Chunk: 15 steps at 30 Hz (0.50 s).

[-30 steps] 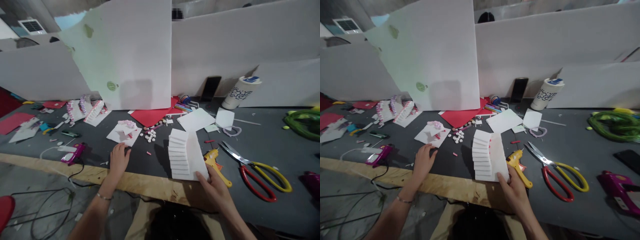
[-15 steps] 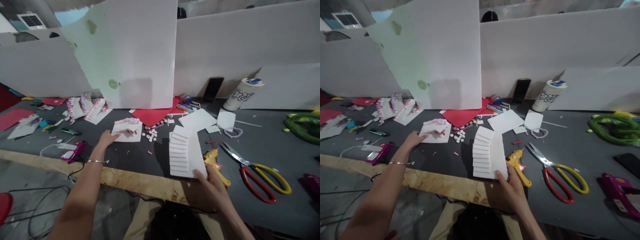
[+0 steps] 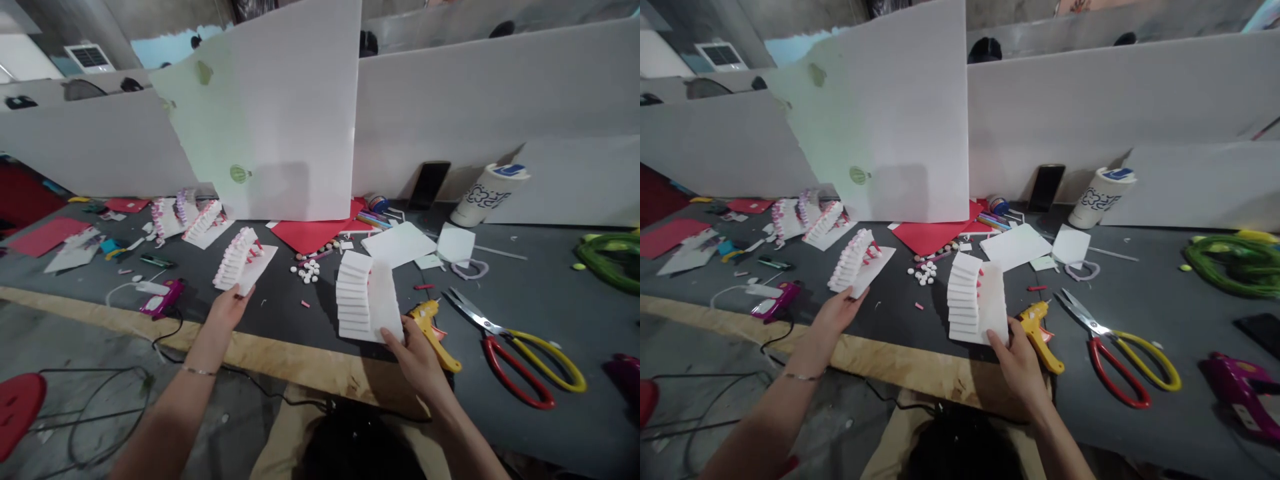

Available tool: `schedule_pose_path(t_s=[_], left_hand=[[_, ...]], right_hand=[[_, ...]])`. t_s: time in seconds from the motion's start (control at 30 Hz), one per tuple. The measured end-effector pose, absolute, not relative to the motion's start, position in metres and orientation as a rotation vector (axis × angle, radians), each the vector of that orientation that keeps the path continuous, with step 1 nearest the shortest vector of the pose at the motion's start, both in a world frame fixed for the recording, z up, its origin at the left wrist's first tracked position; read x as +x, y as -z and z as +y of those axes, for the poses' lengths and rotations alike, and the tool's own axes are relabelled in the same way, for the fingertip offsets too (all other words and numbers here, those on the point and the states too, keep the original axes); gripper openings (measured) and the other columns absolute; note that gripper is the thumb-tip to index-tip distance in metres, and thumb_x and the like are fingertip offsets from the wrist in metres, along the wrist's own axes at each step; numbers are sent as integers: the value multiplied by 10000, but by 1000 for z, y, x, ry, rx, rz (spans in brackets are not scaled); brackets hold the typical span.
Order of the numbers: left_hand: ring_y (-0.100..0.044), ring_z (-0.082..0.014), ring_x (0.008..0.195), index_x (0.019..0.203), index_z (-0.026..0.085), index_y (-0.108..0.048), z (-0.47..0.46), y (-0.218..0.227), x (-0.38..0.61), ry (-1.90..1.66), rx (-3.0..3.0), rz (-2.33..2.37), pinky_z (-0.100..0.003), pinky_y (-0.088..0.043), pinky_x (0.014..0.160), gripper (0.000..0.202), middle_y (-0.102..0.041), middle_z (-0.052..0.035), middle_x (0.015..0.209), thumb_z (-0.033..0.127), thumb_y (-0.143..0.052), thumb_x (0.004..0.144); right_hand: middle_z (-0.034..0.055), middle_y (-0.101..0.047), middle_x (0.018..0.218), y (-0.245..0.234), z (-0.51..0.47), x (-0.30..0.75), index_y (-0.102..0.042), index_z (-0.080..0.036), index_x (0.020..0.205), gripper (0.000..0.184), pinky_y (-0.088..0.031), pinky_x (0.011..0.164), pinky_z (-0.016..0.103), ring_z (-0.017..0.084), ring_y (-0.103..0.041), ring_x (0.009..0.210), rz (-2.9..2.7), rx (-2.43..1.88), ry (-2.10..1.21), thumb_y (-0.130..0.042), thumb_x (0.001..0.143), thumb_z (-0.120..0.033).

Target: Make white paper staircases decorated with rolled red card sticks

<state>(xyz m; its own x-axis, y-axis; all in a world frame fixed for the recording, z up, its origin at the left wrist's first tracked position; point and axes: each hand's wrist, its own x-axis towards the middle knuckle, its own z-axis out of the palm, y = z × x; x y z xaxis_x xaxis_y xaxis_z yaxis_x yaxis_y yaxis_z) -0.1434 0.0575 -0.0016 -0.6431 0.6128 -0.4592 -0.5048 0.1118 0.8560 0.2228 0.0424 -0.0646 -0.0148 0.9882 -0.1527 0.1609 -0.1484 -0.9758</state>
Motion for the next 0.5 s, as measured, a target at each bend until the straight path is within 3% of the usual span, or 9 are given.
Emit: schedule_pose_path(t_s=[0.17,0.3,0.4,0.5], left_hand=[[-706,-196,936,1071,113,-617,62,-5,-113,-1605,7,1337,-313,-605,809,273,-715,-134,976,66,-405,905],[-707,-248,946,1001,80,-610,38,-6,-100,-1471,-74,1256,-346,-605,806,189,-690,-189,978,97,-453,896],[-702,-191,824,902,125,-613,15,2,-76,-1487,136,1332,-320,-590,793,77,-684,-98,861,103,-568,844],[-656,-158,760,934,141,-648,5,12,-40,-1236,614,1305,-289,-568,705,224,-671,-68,868,276,-728,774]], right_hand=[[55,-707,876,53,48,226,-516,-197,1071,465,-551,673,345,213,-667,724,-1314,-1564,-1130,-606,755,-525],[46,-706,836,52,48,233,-526,-203,1025,458,-549,640,343,217,-661,695,-1299,-1613,-1106,-632,717,-526],[59,-703,918,54,44,228,-525,-203,1053,496,-567,682,347,225,-670,784,-1202,-1536,-1226,-661,711,-536],[56,-689,943,55,38,218,-518,-204,1109,532,-569,627,333,211,-656,752,-1153,-1453,-1393,-677,729,-541]])
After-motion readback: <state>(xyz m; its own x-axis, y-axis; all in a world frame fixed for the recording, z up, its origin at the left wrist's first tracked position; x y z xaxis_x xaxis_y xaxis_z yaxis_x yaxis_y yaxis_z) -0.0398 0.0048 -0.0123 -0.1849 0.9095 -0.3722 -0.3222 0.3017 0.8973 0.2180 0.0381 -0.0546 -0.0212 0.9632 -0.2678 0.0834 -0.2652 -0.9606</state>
